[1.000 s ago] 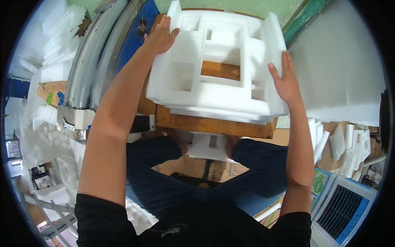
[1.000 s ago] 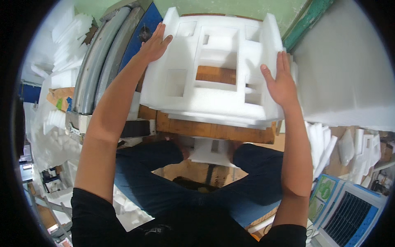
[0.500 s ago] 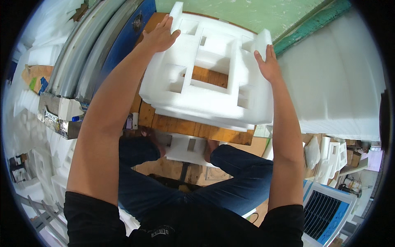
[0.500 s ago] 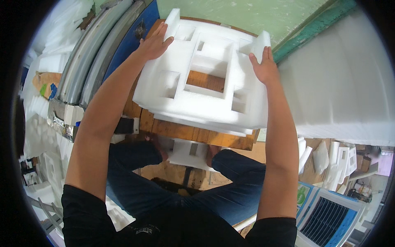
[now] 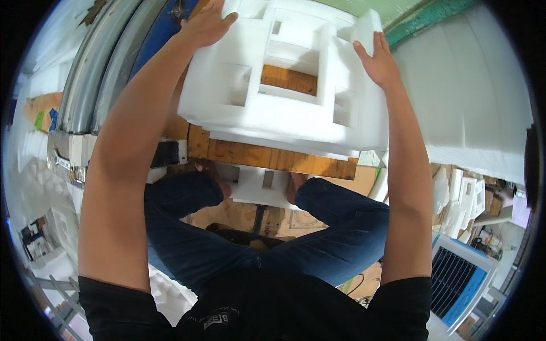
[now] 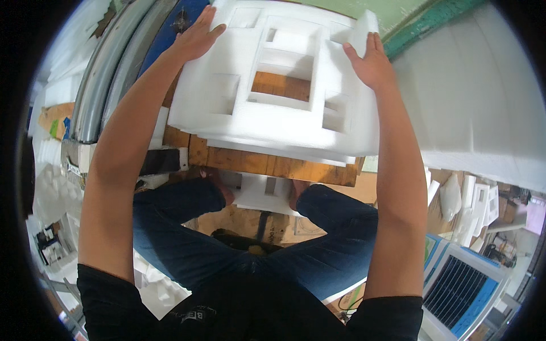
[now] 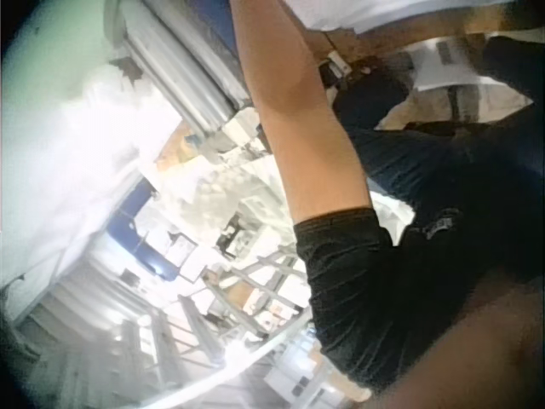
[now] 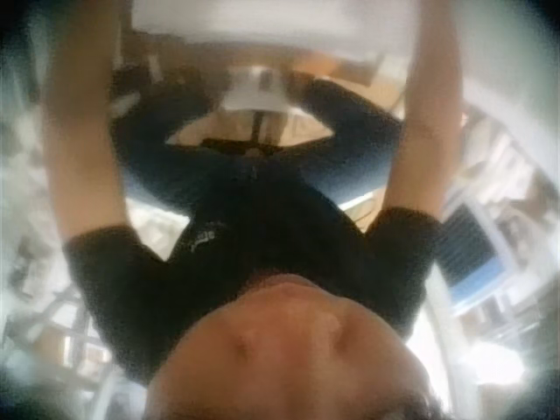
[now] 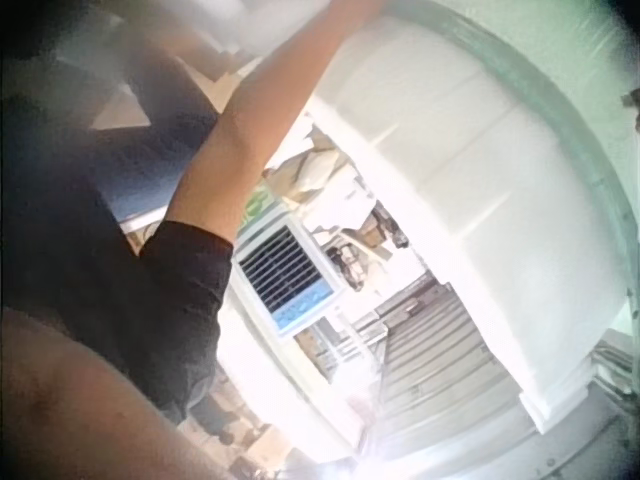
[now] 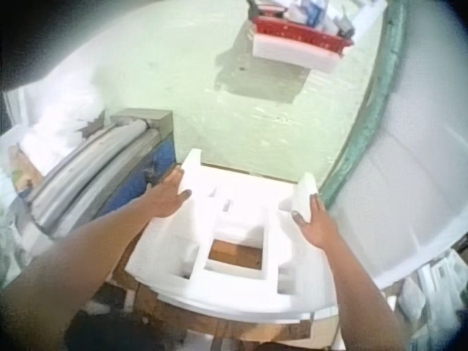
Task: The person sits on a workbench and repeatedly cuts strips from white foam pieces using a manual cutting machine. They handle the foam by hand, feed it through the machine, and place the cut pieces aside.
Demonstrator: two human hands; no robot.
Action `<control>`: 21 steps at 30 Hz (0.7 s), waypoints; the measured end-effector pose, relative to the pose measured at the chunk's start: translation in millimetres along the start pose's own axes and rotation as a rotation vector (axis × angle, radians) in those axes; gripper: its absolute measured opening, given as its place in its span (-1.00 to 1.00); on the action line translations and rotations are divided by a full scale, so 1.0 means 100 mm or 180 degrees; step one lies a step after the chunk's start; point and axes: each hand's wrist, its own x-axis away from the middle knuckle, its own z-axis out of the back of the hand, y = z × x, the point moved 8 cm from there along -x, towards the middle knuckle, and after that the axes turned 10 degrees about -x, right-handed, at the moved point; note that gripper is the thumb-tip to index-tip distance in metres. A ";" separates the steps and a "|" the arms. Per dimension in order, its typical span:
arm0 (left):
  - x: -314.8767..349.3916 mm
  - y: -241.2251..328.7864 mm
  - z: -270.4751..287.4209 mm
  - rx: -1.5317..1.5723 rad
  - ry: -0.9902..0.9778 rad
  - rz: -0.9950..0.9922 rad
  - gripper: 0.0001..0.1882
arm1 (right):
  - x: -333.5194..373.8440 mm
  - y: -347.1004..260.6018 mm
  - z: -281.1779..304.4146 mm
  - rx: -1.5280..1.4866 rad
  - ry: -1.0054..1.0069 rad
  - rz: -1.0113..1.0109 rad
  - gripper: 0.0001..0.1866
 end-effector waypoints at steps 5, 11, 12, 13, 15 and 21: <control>-0.33 -0.01 -0.29 0.0208 -0.0764 -0.0534 -0.14 | -0.04 0.28 -0.02 -0.0032 0.0081 -0.0239 0.17; -0.30 -0.72 -0.63 0.0228 -0.1047 -0.0346 -0.15 | -0.01 -0.09 -0.01 -0.0332 0.0042 -0.0249 0.13; -0.32 -0.64 -0.55 0.0281 -0.1117 -0.0319 -0.17 | 0.03 -0.06 0.02 -0.0776 -0.0162 -0.0458 0.08; -0.49 -0.22 -0.61 0.0261 -0.1094 -0.0548 -0.18 | -0.01 0.34 0.02 -0.1451 -0.0225 -0.0617 0.12; -0.52 -0.40 -0.60 0.0391 -0.1141 -0.0583 -0.18 | 0.11 0.33 0.30 -0.1825 0.0160 -0.0283 0.04; -0.46 -0.82 -0.32 0.0376 -0.1076 -0.0344 -0.18 | 1.70 0.99 0.46 -0.3257 0.0658 -0.0290 -0.12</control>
